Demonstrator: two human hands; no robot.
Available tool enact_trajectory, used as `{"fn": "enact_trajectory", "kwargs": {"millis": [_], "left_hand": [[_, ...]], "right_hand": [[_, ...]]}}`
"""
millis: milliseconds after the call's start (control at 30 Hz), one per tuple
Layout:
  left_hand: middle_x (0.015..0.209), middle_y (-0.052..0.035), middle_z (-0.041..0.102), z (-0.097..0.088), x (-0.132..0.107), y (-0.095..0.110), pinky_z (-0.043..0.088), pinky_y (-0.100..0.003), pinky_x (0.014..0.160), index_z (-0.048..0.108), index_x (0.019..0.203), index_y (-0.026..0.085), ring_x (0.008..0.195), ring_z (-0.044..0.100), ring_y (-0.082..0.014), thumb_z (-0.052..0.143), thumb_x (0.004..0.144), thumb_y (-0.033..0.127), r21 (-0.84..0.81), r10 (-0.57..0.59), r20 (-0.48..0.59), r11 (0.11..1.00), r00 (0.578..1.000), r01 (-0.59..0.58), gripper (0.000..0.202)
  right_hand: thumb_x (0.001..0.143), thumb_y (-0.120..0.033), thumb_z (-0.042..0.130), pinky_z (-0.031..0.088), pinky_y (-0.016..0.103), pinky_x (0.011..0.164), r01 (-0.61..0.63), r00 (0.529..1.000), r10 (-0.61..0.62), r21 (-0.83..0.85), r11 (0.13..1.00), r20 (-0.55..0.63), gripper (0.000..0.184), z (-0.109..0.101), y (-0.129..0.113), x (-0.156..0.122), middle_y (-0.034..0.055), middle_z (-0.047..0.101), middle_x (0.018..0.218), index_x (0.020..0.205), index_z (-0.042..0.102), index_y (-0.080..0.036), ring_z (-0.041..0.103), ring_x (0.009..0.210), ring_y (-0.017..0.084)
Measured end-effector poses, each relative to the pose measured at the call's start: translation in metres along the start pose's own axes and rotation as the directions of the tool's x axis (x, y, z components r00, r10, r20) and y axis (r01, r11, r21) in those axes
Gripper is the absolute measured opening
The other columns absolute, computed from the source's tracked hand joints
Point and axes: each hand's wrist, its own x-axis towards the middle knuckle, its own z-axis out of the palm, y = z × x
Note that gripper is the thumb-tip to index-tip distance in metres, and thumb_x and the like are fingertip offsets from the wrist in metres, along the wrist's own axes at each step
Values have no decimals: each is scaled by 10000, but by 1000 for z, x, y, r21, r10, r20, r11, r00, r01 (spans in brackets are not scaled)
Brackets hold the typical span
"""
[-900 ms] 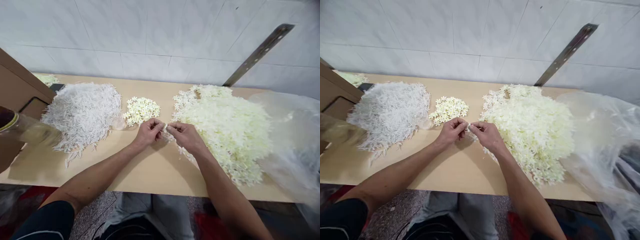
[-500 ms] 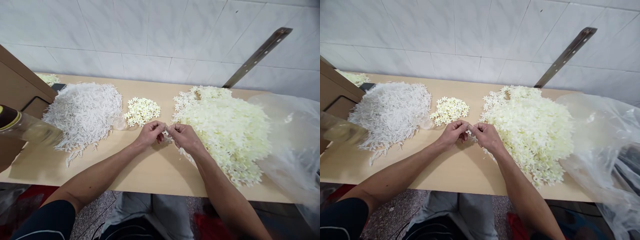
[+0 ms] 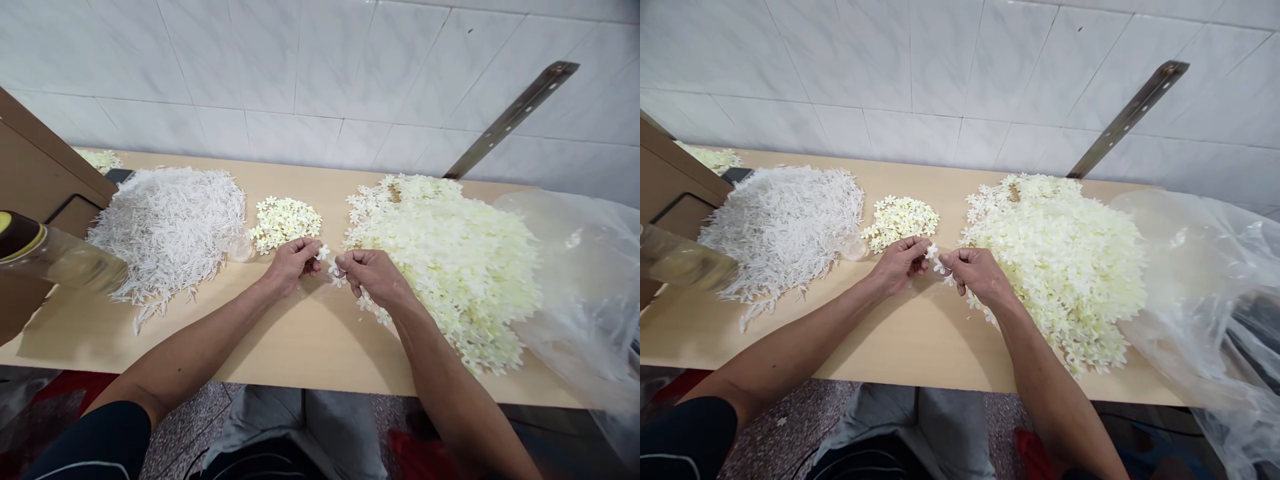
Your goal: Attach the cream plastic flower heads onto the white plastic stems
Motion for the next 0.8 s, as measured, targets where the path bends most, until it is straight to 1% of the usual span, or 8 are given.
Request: {"fn": "enact_trajectory", "kwargs": {"millis": [67, 200, 333, 400, 467, 567, 667, 800], "left_hand": [[632, 23, 553, -1, 1, 2, 407, -197, 471, 632, 818, 158, 527, 553, -85, 842, 724, 477, -6, 10, -35, 1000, 999, -10, 393], [633, 28, 540, 0, -1, 5, 396, -196, 462, 628, 807, 161, 527, 549, -83, 839, 725, 488, -5, 7, -23, 1000, 1000, -7, 397], [651, 23, 554, 1, -1, 4, 402, -197, 468, 632, 808, 159, 533, 552, -82, 852, 704, 490, 11, -3, -11, 1000, 1000, 4, 410], [663, 18, 563, 1, -1, 3, 404, -199, 470, 638, 810, 154, 532, 550, -80, 852, 704, 484, 16, 6, -10, 1000, 1000, -5, 408], [676, 15, 564, 2, -1, 2, 406, -202, 471, 644, 809, 149, 536, 553, -79, 849, 711, 475, 20, 20, -1, 1000, 1000, -20, 397], [696, 10, 572, 2, -2, 0, 408, -207, 468, 654, 809, 145, 538, 561, -83, 848, 714, 465, 42, 45, 18, 998, 999, -46, 386], [697, 4, 594, 4, -4, -1, 418, -212, 475, 675, 839, 145, 541, 570, -91, 836, 731, 458, 77, 65, 32, 995, 997, -67, 368], [607, 2, 602, 6, -7, -4, 420, -212, 488, 693, 856, 148, 511, 542, -92, 805, 767, 473, 150, 86, 30, 985, 996, -90, 355]], "right_hand": [[806, -662, 709, 353, 250, 409, -2, 1000, 2, -6, 1000, -3, 517, -2, 0, 1, -28, 473, 476, 643, 624, -179, 415, 412, 100], [790, -744, 661, 299, 261, 408, -11, 999, 9, -46, 999, -35, 588, -3, -1, 1, -28, 435, 472, 612, 564, -192, 380, 428, 104], [823, -743, 614, 226, 262, 422, 7, 998, -19, -191, 982, -60, 588, -9, -9, -4, -45, 380, 459, 654, 619, -180, 305, 425, 89], [843, -698, 620, 233, 264, 447, 39, 997, -59, -338, 940, -47, 554, -16, -15, -9, -39, 404, 469, 679, 673, -172, 313, 441, 90], [833, -642, 662, 290, 269, 486, 63, 993, -106, -492, 868, -60, 482, -24, -20, -13, -21, 490, 504, 707, 720, -180, 382, 471, 104], [791, -572, 731, 365, 286, 554, 54, 961, -213, -636, 770, -177, 370, -31, -24, -17, 4, 605, 588, 798, 770, -205, 473, 527, 135], [838, -575, 681, 382, 293, 565, 45, 928, -256, -603, 796, -269, 397, -25, -26, -17, 27, 653, 654, 900, 785, -197, 491, 548, 146], [889, -619, 599, 322, 274, 490, 99, 975, -173, -422, 901, -139, 488, -3, -22, -13, 9, 593, 603, 978, 790, -179, 403, 489, 118]]}}
